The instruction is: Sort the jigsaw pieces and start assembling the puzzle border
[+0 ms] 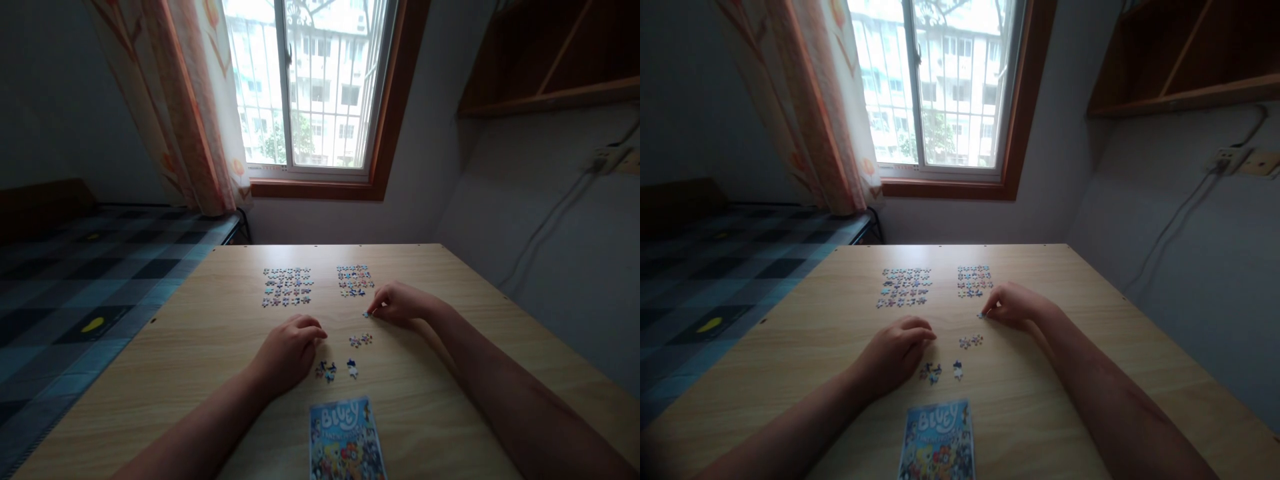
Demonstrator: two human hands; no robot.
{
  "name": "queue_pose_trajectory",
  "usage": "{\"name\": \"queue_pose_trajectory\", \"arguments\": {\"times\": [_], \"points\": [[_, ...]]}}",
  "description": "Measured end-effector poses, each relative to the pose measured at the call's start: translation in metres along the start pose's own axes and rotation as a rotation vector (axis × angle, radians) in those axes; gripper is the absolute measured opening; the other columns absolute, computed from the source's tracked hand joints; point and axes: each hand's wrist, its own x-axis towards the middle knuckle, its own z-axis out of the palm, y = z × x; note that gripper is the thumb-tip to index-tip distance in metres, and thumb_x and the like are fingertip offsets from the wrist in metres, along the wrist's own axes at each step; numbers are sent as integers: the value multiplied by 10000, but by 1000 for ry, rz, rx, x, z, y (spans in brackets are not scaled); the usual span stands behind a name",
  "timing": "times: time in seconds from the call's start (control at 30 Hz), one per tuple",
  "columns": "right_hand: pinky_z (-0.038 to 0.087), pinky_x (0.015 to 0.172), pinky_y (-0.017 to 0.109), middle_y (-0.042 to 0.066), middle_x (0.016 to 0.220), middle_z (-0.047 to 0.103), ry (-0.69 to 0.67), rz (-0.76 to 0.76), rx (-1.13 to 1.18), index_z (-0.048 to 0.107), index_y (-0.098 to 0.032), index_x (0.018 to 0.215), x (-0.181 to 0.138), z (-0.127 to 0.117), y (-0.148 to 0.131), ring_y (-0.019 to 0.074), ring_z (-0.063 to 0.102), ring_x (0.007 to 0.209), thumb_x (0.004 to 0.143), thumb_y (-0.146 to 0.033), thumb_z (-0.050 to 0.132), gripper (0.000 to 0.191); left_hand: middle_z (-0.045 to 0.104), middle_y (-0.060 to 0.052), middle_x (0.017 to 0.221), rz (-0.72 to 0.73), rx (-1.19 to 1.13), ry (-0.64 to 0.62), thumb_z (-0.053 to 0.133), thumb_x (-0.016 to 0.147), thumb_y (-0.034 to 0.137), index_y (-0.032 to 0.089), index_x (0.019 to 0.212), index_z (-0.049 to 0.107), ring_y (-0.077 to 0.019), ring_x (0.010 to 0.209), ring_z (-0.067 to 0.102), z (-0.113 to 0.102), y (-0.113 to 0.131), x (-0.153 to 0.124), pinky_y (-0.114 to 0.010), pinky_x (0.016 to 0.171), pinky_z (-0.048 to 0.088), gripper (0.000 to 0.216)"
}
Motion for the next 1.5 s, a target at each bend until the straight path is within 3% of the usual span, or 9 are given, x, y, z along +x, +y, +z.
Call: {"name": "queue_pose_trajectory", "arguments": {"times": [0.27, 0.53, 1.33, 1.5], "points": [[423, 570, 257, 24, 742, 763, 137, 158, -50, 822, -246, 836, -5, -8, 19, 161, 643, 632, 762, -323, 716, 150, 723, -50, 992, 8, 1, -2, 488, 895, 136, 217, 921, 737, -191, 915, 658, 2, -1, -1, -376, 848, 551, 263], [445, 635, 258, 24, 814, 777, 307, 123, -162, 811, -245, 889, 5, 8, 23, 160, 663, 682, 838, -346, 657, 191, 721, -54, 986, 19, 2, -2, 486, 881, 124, 215, 914, 741, -187, 904, 661, 0, 1, 0, -367, 842, 550, 273], [477, 701, 263, 23, 874, 778, 367, 63, -199, 802, -251, 907, 7, 13, 23, 171, 674, 745, 884, -332, 621, 200, 717, -51, 991, 31, 11, 1, 500, 865, 119, 230, 921, 744, -187, 912, 656, 2, -4, -1, -365, 845, 553, 273], [487, 664, 271, 48, 820, 780, 480, 101, -66, 806, -225, 895, 7, 17, 25, 173, 650, 661, 850, -384, 639, 235, 718, -54, 976, 40, 11, 13, 497, 874, 130, 224, 910, 742, -182, 898, 655, 2, -2, -1, -354, 833, 555, 265]]}}
